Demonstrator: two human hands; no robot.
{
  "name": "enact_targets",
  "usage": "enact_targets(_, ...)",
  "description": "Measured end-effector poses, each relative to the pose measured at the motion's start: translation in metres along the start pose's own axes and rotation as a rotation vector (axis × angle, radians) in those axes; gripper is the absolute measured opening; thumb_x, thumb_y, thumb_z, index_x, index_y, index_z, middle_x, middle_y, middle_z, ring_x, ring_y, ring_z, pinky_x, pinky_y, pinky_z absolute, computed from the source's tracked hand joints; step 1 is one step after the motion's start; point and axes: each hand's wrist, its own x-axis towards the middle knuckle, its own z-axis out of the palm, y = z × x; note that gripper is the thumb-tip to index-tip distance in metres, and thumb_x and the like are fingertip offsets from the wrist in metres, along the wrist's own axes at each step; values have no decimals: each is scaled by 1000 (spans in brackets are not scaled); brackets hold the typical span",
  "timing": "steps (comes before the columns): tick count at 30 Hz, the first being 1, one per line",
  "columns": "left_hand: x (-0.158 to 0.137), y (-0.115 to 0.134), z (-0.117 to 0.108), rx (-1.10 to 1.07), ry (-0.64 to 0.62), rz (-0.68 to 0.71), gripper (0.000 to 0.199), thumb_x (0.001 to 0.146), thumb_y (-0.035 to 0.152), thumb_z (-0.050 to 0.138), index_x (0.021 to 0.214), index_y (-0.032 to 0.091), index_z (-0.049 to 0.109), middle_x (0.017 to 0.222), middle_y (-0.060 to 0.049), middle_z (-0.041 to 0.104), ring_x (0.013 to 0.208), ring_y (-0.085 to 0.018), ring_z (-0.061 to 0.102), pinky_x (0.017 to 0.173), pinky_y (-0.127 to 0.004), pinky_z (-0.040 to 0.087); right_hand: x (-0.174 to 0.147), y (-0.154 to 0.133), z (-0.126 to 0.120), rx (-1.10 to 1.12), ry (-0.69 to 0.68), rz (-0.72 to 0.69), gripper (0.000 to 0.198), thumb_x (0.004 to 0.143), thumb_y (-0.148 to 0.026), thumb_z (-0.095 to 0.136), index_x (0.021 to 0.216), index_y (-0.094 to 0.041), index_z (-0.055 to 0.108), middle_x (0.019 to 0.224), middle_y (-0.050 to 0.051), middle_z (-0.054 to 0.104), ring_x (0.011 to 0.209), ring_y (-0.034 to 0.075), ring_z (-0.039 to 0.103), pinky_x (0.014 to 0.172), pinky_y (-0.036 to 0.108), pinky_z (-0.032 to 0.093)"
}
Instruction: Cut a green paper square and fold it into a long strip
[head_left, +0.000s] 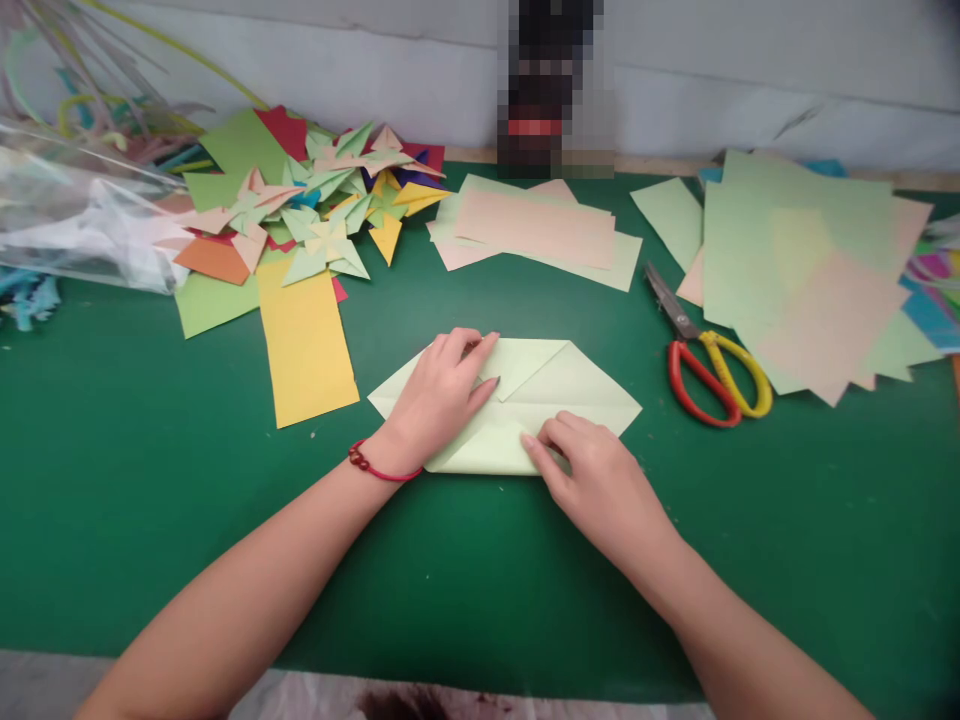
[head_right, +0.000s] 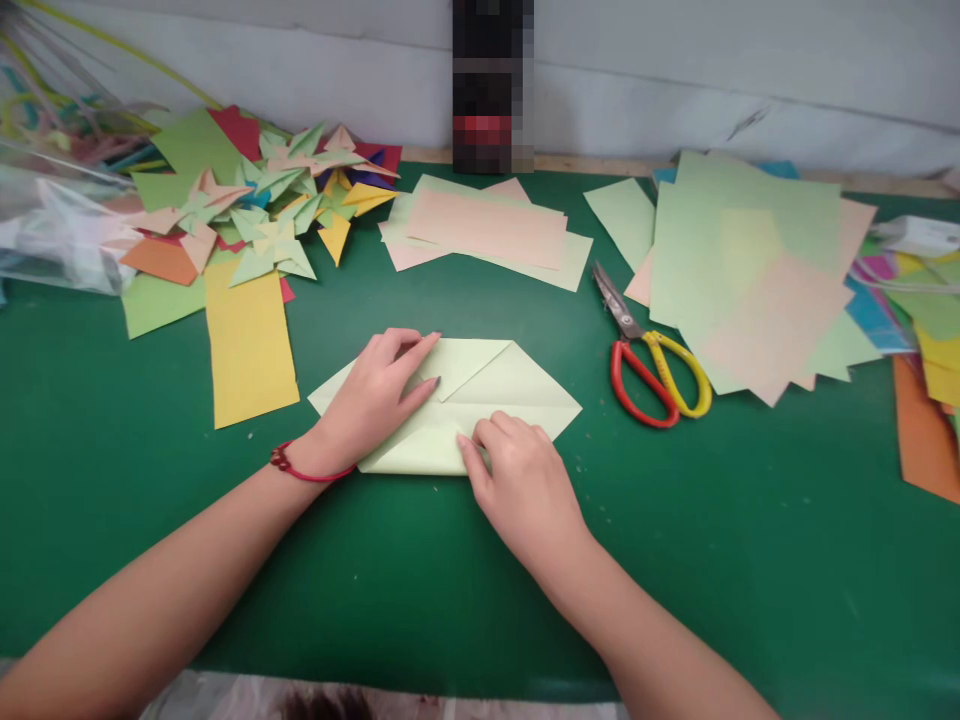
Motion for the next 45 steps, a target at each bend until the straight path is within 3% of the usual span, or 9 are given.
enact_targets(8,1,6,-2,133,0,39,36,89,21,41,123,11,50,119,-16,50,101,-26,47,87,-40,43,1,-1,-1,10,-2,5,29,92,-31,41,65,-20,42,69,1,52,61,13,46,61,27,32)
enact_targets(17,0,8,-2,197,-39,8,38,89,23,40,125,15,49,134,-14,44,105,-28,48,85,-42,41,1,-1,-1,-8,6,0,29,92,-30,41,65,-20,44,70,1,53,61,13,46,61,27,32)
enact_targets(23,1,10,-2,181,-55,-43,45,89,26,42,130,10,44,137,-13,43,108,-29,46,87,-42,39,1,-2,-1,-15,-10,9,29,92,-31,41,66,-20,43,70,1,52,62,13,46,62,27,33)
enact_targets(35,0,9,-2,178,-30,-14,37,90,25,41,125,15,51,135,-12,46,105,-27,47,82,-41,40,1,-1,0,-11,12,-4,28,91,-30,41,65,-20,44,69,1,53,61,13,46,62,27,33)
enact_targets(45,-2,11,-4,169,-8,19,31,91,24,41,118,18,55,132,-12,47,103,-26,49,86,-41,41,1,-1,0,-2,-19,17,29,92,-32,40,66,-20,42,70,0,51,63,13,46,63,27,33)
